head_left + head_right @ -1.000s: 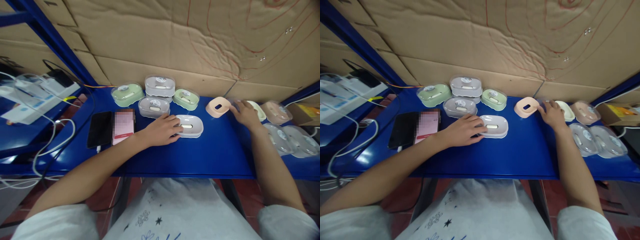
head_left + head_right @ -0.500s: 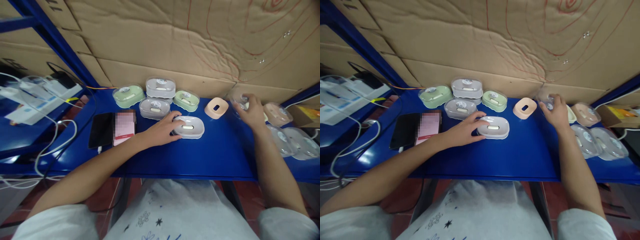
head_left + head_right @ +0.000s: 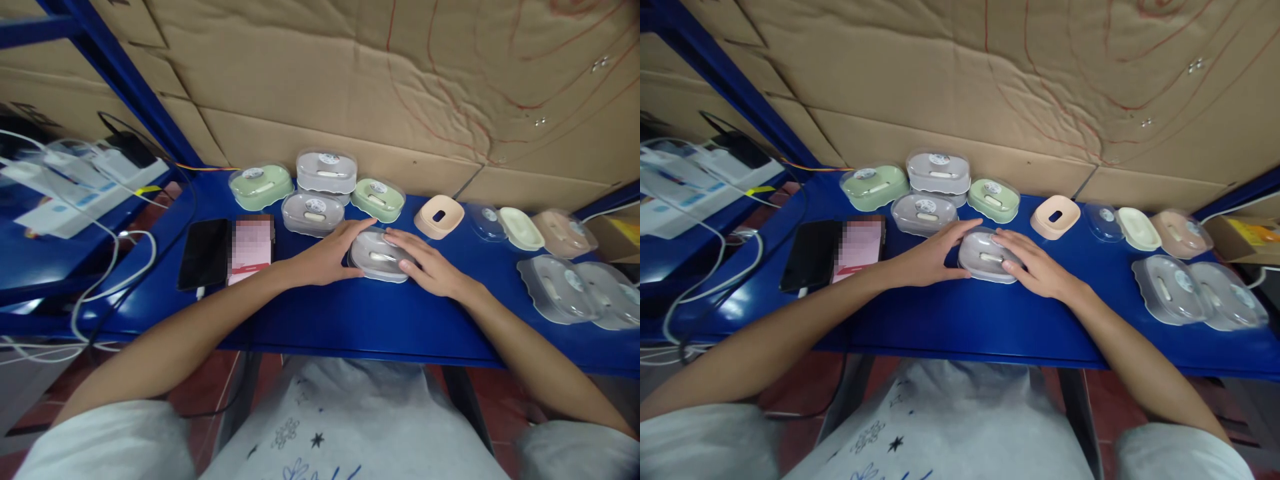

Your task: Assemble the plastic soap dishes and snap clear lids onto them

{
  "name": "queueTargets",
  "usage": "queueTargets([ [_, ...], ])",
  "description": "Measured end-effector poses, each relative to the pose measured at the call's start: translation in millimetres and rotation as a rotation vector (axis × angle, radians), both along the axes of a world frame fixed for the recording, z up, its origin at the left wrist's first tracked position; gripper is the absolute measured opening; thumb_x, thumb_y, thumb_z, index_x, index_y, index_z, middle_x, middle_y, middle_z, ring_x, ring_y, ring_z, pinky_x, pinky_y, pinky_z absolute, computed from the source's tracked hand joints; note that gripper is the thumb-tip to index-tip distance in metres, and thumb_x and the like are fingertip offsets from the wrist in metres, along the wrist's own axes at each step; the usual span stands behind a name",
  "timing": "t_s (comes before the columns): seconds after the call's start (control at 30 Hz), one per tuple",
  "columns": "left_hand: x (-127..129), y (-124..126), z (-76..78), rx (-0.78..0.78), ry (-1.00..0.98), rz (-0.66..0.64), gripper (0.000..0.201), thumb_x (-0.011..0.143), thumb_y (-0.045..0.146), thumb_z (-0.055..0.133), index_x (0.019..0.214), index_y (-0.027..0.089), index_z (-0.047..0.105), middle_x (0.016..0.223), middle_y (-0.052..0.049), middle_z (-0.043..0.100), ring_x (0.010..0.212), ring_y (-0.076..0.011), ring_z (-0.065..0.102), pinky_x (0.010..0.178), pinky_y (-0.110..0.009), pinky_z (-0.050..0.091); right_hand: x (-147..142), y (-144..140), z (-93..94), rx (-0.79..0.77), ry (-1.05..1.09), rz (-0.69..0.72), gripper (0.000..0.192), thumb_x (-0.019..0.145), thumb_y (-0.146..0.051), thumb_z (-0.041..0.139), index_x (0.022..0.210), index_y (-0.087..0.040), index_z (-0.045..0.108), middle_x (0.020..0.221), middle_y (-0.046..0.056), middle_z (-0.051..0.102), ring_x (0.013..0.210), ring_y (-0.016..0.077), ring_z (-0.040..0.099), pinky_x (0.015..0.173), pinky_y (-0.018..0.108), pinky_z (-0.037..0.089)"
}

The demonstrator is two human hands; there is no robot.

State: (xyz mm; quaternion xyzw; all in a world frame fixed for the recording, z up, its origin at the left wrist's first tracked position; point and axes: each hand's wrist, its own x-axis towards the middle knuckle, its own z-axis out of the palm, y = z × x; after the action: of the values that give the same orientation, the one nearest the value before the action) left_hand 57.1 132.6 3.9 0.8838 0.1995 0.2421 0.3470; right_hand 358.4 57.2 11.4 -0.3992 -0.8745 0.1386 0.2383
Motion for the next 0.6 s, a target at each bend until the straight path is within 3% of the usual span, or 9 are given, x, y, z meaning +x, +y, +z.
queueTargets([
  [0.1,-2.8,-0.8,4.0,0.119,0.088,0.016,0.083,0.094,0.034,0.081,0.164,0.029,0.039,0.173,-0.018,0.034,0.162,-0.0377,0.036,0.132,-0.062,0.033,-2.7,-2.0,2.1,0.021,-0.084,0.027,0.063,0.113,-0.038,0.045,0.174,-0.039,0.026,0.178,0.002,0.033,0.166,0.0294,0.03,0.134,0.061,0.033],
  [0.2,-4.8,-0.5,5.3,0.179,0.116,0.015,0.076,0.096,0.032,0.078,0.162,0.029,0.041,0.175,-0.018,0.034,0.161,-0.0366,0.039,0.13,-0.062,0.037,-5.7,-3.8,4.1,0.076,-0.153,0.06,0.068,0.113,-0.036,0.044,0.175,-0.041,0.017,0.18,-0.001,0.026,0.168,0.0309,0.023,0.135,0.063,0.03],
  [0.6,-5.1,-4.8,8.5,0.252,0.13,0.024,0.069,0.097,0.027,0.077,0.157,0.026,0.044,0.17,-0.019,0.04,0.158,-0.0339,0.045,0.128,-0.058,0.043,-6.7,-2.0,-0.7,0.251,-0.291,0.121,0.075,0.113,-0.031,0.045,0.176,-0.037,0.005,0.179,0.005,0.027,0.166,0.0313,0.029,0.134,0.066,0.029],
])
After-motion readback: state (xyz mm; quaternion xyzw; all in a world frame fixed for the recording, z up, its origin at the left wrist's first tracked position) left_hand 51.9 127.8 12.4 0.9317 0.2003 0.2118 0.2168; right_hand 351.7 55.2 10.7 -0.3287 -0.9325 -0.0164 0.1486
